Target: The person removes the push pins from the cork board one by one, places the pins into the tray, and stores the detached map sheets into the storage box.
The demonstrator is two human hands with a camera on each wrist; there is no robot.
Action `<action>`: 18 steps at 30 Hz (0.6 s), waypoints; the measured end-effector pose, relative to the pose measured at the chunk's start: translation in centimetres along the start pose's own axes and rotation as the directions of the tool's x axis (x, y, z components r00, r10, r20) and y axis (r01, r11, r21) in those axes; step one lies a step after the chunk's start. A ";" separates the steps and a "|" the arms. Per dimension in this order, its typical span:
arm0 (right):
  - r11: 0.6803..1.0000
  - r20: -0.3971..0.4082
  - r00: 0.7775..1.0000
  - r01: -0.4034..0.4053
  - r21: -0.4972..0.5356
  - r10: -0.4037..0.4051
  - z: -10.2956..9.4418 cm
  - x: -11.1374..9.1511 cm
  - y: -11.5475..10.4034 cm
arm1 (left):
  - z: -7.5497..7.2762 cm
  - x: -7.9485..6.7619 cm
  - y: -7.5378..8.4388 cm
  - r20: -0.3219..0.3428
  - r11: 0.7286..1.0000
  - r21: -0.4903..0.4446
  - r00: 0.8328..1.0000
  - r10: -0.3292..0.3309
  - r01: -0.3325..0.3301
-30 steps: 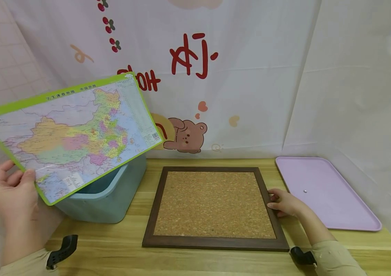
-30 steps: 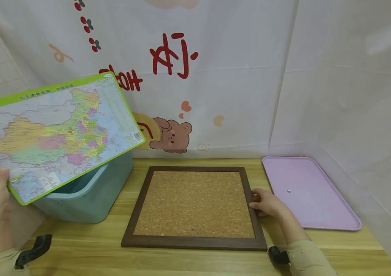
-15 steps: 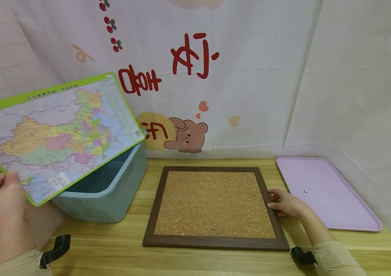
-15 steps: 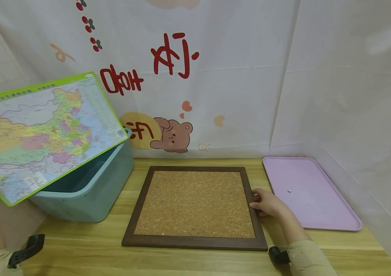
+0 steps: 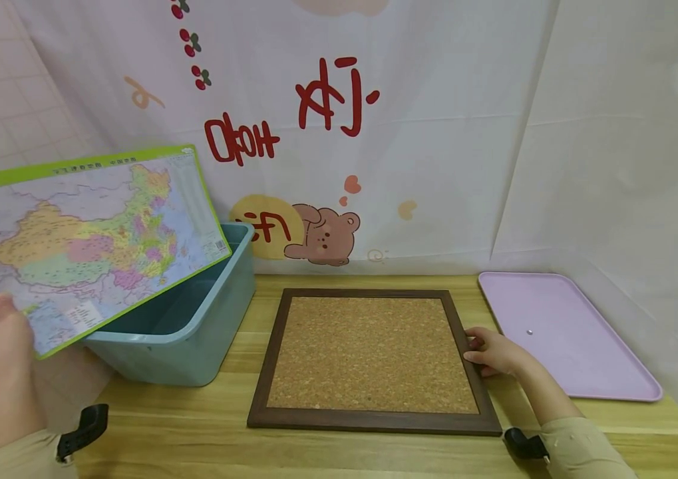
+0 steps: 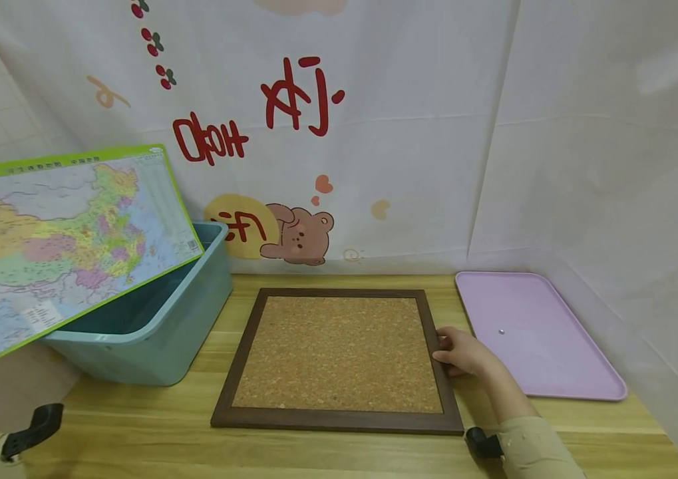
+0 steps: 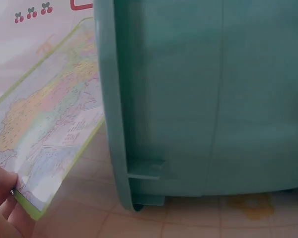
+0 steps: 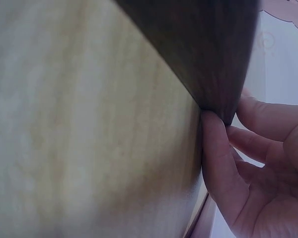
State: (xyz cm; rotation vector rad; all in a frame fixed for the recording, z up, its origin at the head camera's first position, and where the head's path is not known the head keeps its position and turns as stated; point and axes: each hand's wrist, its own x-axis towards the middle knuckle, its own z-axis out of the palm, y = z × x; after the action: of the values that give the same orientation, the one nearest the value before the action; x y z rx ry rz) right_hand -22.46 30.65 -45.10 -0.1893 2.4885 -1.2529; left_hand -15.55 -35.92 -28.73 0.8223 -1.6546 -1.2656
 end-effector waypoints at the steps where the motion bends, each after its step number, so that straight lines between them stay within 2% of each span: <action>1: 1.000 0.001 1.000 0.001 0.000 -0.001 0.0 0.0 0.0 | 0.0 0.1 0.1 0.009 1.000 0.015 1.000 0.003 -0.003; 4: 1.000 0.002 1.000 0.002 0.001 -0.002 0.0 0.0 0.0 | 0.0 0.1 0.5 0.032 0.993 0.113 0.999 0.025 -0.028; 10: 1.000 0.001 1.000 0.001 -0.005 -0.001 -0.1 -0.1 -0.2 | 0.0 0.6 0.7 0.088 0.948 0.302 0.993 0.078 -0.101; 18: 1.000 -0.010 1.000 -0.015 -0.005 0.015 0.0 -0.2 -0.2 | 0.1 1.5 1.3 0.165 0.920 0.364 0.982 0.089 -0.144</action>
State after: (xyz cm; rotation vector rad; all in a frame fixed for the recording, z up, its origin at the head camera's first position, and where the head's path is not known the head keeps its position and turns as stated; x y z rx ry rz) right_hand -22.28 30.59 -44.95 -0.1667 2.4972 -1.2441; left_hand -16.27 -36.85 -27.13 0.8555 -2.0730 -0.9562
